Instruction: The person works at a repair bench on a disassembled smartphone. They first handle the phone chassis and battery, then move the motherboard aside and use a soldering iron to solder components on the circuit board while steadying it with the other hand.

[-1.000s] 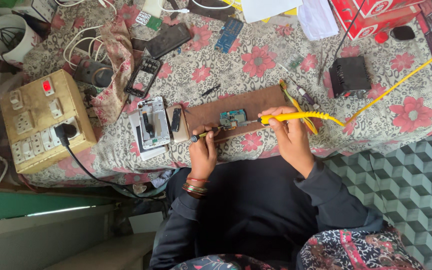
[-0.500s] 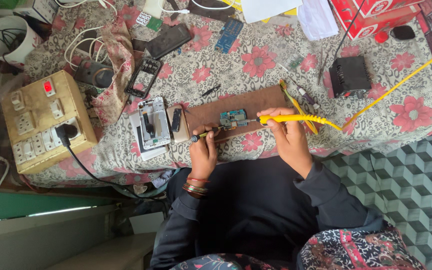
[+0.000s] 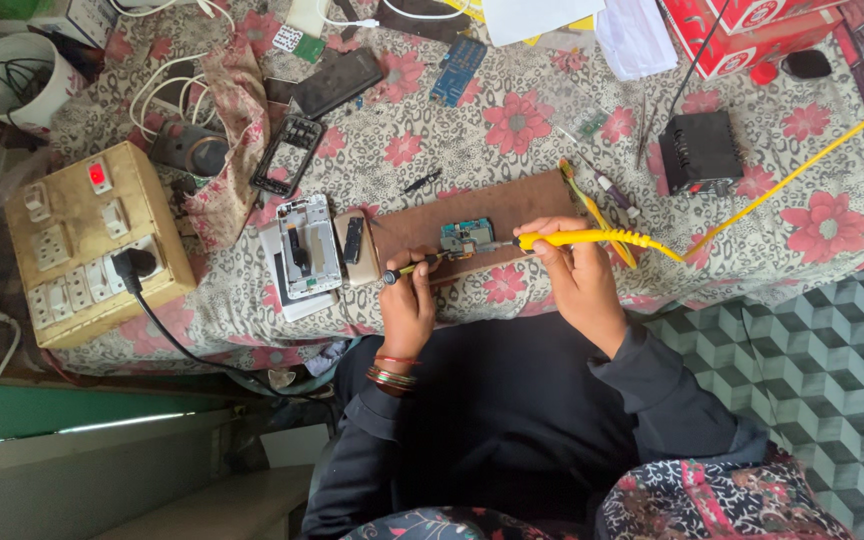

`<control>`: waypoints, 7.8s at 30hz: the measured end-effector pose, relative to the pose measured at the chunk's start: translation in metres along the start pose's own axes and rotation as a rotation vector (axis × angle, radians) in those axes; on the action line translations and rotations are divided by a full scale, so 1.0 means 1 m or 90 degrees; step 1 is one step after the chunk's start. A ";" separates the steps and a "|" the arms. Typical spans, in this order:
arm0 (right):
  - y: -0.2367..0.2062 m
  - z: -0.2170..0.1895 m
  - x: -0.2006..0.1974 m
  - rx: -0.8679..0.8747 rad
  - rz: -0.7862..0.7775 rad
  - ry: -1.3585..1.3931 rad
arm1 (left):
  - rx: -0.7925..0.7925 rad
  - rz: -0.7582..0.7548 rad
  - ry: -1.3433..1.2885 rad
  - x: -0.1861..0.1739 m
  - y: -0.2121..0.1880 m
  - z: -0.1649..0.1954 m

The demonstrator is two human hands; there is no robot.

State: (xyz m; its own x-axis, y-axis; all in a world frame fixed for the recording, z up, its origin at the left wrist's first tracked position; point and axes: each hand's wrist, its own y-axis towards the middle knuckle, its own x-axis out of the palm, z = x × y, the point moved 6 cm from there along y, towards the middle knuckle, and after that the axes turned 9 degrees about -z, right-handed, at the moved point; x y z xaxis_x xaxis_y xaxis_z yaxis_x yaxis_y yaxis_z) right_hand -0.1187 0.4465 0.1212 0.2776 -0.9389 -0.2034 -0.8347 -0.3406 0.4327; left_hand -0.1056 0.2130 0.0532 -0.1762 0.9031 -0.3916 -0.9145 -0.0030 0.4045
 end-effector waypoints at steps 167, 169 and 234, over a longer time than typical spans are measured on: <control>-0.002 -0.015 -0.016 0.011 0.013 -0.035 | 0.021 -0.004 0.029 0.002 0.001 0.006; -0.002 -0.016 -0.016 0.016 0.014 -0.036 | 0.020 -0.005 0.027 0.002 0.001 0.007; -0.006 -0.022 -0.016 0.007 -0.002 -0.173 | 0.006 -0.005 0.024 0.002 -0.004 0.000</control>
State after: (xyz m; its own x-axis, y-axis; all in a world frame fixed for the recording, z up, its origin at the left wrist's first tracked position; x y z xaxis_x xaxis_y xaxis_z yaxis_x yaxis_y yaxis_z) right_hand -0.1075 0.4626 0.1406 0.1431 -0.8896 -0.4337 -0.8394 -0.3412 0.4230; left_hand -0.1019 0.2151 0.0508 -0.1834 0.8863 -0.4252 -0.9123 0.0076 0.4094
